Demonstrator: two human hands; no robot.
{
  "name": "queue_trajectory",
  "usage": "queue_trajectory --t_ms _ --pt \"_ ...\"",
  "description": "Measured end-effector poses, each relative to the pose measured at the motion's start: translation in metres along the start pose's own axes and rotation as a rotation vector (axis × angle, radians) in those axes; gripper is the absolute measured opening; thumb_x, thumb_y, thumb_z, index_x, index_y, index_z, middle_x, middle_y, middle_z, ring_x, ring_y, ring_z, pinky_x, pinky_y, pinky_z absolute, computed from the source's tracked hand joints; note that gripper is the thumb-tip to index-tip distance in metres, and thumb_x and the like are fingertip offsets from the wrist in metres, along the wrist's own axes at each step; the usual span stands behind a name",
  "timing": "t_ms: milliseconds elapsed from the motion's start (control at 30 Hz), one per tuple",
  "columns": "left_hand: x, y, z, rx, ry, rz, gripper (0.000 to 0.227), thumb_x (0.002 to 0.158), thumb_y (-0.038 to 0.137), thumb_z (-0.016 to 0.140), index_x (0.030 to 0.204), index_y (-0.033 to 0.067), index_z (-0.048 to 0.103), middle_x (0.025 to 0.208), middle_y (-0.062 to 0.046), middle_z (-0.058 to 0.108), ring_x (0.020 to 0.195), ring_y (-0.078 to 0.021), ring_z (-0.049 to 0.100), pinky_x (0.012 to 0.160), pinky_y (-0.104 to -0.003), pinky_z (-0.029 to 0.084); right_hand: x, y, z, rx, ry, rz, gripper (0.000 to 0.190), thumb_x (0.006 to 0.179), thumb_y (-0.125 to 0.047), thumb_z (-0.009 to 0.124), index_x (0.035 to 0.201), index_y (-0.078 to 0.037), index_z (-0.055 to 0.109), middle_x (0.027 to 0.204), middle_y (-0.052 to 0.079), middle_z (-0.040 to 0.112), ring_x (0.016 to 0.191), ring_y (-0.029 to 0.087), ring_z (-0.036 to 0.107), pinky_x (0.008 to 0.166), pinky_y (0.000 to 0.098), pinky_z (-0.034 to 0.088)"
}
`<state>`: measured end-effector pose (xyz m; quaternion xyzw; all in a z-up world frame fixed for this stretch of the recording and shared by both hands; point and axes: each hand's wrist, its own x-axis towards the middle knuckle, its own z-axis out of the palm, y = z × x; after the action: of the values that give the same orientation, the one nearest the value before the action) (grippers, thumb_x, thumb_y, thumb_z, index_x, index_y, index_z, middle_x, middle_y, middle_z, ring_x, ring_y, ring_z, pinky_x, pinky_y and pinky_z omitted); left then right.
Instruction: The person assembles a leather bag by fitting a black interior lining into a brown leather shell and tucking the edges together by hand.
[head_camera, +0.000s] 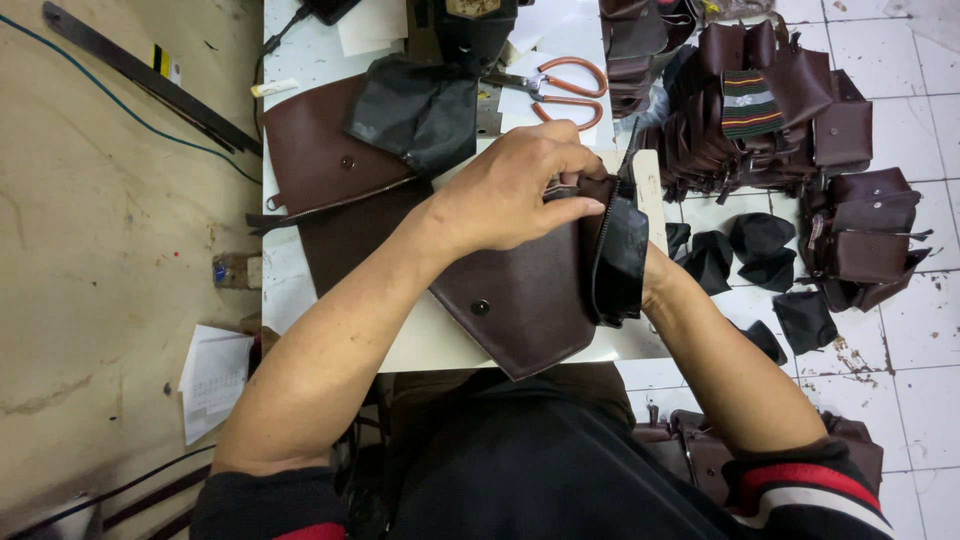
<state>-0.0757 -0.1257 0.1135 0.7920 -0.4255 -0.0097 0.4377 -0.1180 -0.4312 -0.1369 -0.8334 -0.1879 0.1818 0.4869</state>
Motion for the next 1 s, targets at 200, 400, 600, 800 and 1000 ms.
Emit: queue_trajectory --t_ms 200,400,600,800,1000 --pt "0.0023 -0.0051 0.0042 0.007 0.010 0.008 0.015 0.091 0.013 0.073 0.102 0.0034 0.074 0.082 -0.012 0.060 0.075 -0.0323 0.067 0.067 -0.041 0.055 -0.0016 -0.0025 0.0001 0.003 -0.002 0.014 0.041 0.090 -0.022 0.063 0.127 -0.005 0.067 0.118 0.024 0.066 0.117 0.041 0.062 0.099 0.0558 0.047" --pt "-0.0008 -0.0022 0.0017 -0.010 0.009 0.031 0.023 0.087 0.018 0.080 0.103 0.0021 0.074 0.084 -0.012 0.060 0.076 -0.0334 0.067 0.067 -0.043 0.055 -0.0030 -0.0035 0.0028 0.009 -0.006 0.030 0.040 0.090 -0.023 0.062 0.127 -0.006 0.067 0.118 0.023 0.067 0.116 0.041 0.062 0.099 0.0556 0.047" --pt "0.0005 -0.0107 0.0072 0.028 0.013 0.038 0.016 0.093 0.013 0.073 0.105 0.0026 0.074 0.085 -0.013 0.060 0.074 -0.0340 0.067 0.066 -0.043 0.055 -0.0040 -0.0045 0.0034 0.013 -0.005 0.043 0.040 0.091 -0.024 0.062 0.127 -0.006 0.067 0.117 0.023 0.067 0.116 0.040 0.062 0.099 0.0554 0.047" --pt "-0.0003 -0.0077 0.0035 0.058 -0.011 0.048 0.024 0.092 0.019 0.078 0.107 0.0013 0.073 0.086 -0.012 0.059 0.074 -0.0331 0.066 0.067 -0.042 0.055 -0.0028 -0.0047 0.0055 0.017 -0.005 0.056 0.040 0.092 -0.025 0.061 0.127 -0.006 0.067 0.117 0.023 0.067 0.116 0.040 0.062 0.099 0.0553 0.047" --pt "-0.0008 -0.0111 0.0103 0.089 0.024 0.077 0.016 0.098 0.017 0.070 0.103 0.0025 0.072 0.086 -0.012 0.058 0.074 -0.0356 0.067 0.067 -0.043 0.056 -0.0033 -0.0064 0.0046 0.019 -0.003 0.069 0.039 0.093 -0.025 0.061 0.127 -0.007 0.067 0.117 0.023 0.067 0.115 0.040 0.062 0.099 0.0551 0.047"
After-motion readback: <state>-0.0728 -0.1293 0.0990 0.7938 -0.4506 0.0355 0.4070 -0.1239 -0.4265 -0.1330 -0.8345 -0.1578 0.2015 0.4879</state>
